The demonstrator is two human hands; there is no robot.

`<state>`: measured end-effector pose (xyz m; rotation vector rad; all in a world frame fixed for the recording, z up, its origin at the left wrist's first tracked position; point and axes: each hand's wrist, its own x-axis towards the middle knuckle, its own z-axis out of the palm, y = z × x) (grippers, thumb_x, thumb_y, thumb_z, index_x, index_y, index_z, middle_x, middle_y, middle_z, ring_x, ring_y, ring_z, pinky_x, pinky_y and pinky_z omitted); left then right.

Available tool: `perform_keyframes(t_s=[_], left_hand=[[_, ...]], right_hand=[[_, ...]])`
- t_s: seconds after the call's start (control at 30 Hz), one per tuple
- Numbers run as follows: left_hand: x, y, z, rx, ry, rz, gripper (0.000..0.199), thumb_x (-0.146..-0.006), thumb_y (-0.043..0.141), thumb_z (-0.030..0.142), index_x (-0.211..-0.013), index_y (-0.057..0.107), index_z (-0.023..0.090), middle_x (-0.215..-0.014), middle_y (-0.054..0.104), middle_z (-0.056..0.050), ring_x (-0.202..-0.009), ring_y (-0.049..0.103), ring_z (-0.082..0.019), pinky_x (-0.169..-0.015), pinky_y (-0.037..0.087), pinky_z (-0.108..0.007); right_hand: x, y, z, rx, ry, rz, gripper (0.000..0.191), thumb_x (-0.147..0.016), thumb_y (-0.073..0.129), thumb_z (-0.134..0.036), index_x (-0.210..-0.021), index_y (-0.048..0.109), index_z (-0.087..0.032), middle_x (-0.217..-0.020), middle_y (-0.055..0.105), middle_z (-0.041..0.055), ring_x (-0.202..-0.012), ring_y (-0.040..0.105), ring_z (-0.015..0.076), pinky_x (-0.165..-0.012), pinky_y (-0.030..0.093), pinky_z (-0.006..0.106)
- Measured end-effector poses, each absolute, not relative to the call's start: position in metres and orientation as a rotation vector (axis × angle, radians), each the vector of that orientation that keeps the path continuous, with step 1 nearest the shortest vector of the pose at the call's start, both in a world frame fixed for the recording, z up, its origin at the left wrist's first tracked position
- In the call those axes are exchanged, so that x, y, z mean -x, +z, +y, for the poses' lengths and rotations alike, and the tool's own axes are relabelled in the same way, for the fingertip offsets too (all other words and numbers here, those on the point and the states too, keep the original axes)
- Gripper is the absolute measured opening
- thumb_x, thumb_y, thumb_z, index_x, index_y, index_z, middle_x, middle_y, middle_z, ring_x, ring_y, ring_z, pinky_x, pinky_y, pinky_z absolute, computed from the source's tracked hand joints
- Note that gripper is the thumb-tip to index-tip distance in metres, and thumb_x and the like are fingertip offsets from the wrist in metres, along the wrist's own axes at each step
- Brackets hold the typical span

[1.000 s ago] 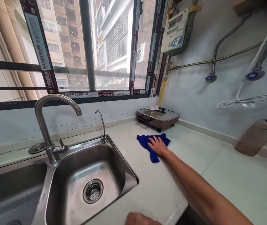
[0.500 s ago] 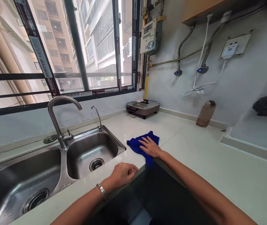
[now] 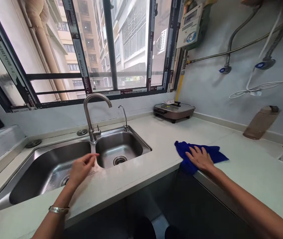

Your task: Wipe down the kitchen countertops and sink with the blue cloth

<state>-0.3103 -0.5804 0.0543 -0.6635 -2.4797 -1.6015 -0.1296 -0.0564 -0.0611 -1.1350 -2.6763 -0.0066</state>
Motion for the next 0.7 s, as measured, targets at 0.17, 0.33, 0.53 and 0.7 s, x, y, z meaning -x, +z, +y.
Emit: perform_keyframes(t_s=[0.17,0.33,0.53,0.7], left_hand=[[0.286,0.061,-0.588,0.182,-2.327,-1.735,0.041,-0.069,0.075,0.041,-0.1,0.073,0.015,-0.053,0.043,0.008,-0.047,0.031,-0.004,-0.042,0.019,-0.016],[0.22,0.015,-0.579,-0.056,-2.358,-1.258,0.019,-0.073,0.072,0.027,-0.088,0.071,0.016,-0.043,0.035,0.011,-0.04,0.026,-0.003,-0.038,0.019,-0.014],[0.172,-0.032,-0.595,-0.061,-2.093,-1.133,0.012,-0.077,0.07,0.029,-0.077,0.072,0.017,-0.033,0.034,0.011,-0.03,0.027,-0.003,-0.034,0.022,-0.018],[0.154,-0.037,-0.632,-0.021,-2.002,-1.05,0.009,-0.081,0.068,0.03,-0.079,0.072,0.022,-0.029,0.031,0.012,-0.026,0.022,-0.004,-0.032,0.021,-0.018]], right_hand=[[0.161,-0.051,-0.173,0.89,-0.044,-2.752,0.064,-0.095,0.027,-0.049,-0.151,0.041,-0.02,-0.159,0.037,0.0109,-0.148,0.024,0.0385,-0.119,0.025,0.055],[0.169,-0.051,-0.279,0.487,0.021,-2.731,0.06,-0.095,0.033,-0.045,-0.148,0.047,-0.018,-0.157,0.04,0.0126,-0.15,0.02,0.039,-0.118,0.025,0.059],[0.179,-0.048,-0.378,-0.053,0.214,-2.696,0.054,-0.096,0.041,-0.041,-0.144,0.051,-0.021,-0.156,0.042,0.011,-0.15,0.021,0.0386,-0.116,0.03,0.063],[0.196,-0.037,-0.459,-0.476,0.388,-2.734,0.052,-0.098,0.042,-0.039,-0.147,0.049,-0.022,-0.157,0.04,0.0095,-0.15,0.022,0.0382,-0.118,0.029,0.062]])
